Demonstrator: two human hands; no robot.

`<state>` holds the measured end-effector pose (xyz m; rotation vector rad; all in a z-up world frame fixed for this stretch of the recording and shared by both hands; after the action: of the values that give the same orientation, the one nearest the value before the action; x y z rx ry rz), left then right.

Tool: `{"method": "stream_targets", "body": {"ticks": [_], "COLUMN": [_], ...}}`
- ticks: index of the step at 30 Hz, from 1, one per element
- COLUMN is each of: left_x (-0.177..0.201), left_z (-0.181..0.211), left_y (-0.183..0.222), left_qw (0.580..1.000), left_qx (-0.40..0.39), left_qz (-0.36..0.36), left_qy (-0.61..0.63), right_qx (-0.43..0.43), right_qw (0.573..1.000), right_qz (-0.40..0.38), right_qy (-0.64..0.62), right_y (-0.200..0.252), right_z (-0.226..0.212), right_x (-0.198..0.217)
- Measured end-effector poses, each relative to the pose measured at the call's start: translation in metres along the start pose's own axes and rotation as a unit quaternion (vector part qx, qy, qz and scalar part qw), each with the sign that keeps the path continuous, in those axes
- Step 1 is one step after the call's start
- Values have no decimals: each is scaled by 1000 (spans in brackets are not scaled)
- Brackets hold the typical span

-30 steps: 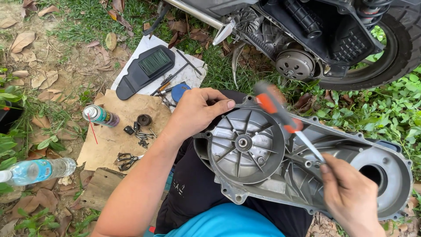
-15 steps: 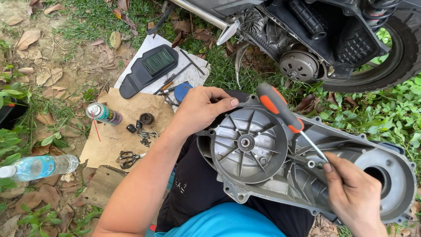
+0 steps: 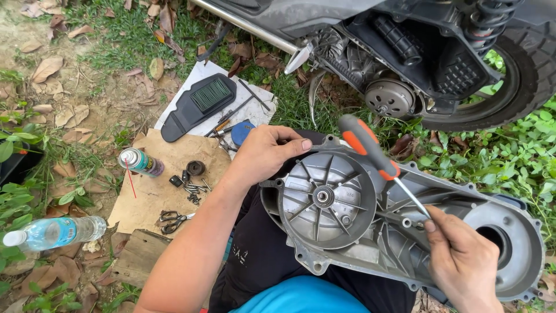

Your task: Removing a protective plastic cover from a motorcycle and inspecting or cleaning the internal engine housing.

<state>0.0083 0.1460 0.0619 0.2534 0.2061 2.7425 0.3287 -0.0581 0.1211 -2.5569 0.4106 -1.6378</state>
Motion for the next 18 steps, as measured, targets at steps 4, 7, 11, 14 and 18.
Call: {"method": "stream_targets", "body": {"ticks": [4,7,11,14,18], "left_x": [-1,0,-1,0,-1], "left_z": [-4,-2,-5,-5,-7], "left_y": [-1,0,-1,-1,-3], "left_qw": [1000,1000,1000,1000,1000], "left_qx": [5,8,11,18,5], "left_qz": [-1,-2,-1,-1,0], "left_qy": [21,8,27,25,18], "right_qx": [-17,23,-2,12,3], "right_qw": [1000,999,1000,999,1000], "right_qz": [-17,37,-17,33,4], "right_qy": [-7,-8,9,-16,-3], "right_y": [-6,-3,-6,-4,-7], "right_z": [-3,-4,-3,-4,-6], "right_x": [-2,0,-6,-5,-7]}}
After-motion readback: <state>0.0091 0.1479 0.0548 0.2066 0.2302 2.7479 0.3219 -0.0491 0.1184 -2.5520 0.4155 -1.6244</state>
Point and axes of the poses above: each hand's wrist, its own y-axis away from the middle knuckle, its own x-axis out of the back of the hand, z = x × y, the point moved 1 cm from there along -y, towards the middle knuckle
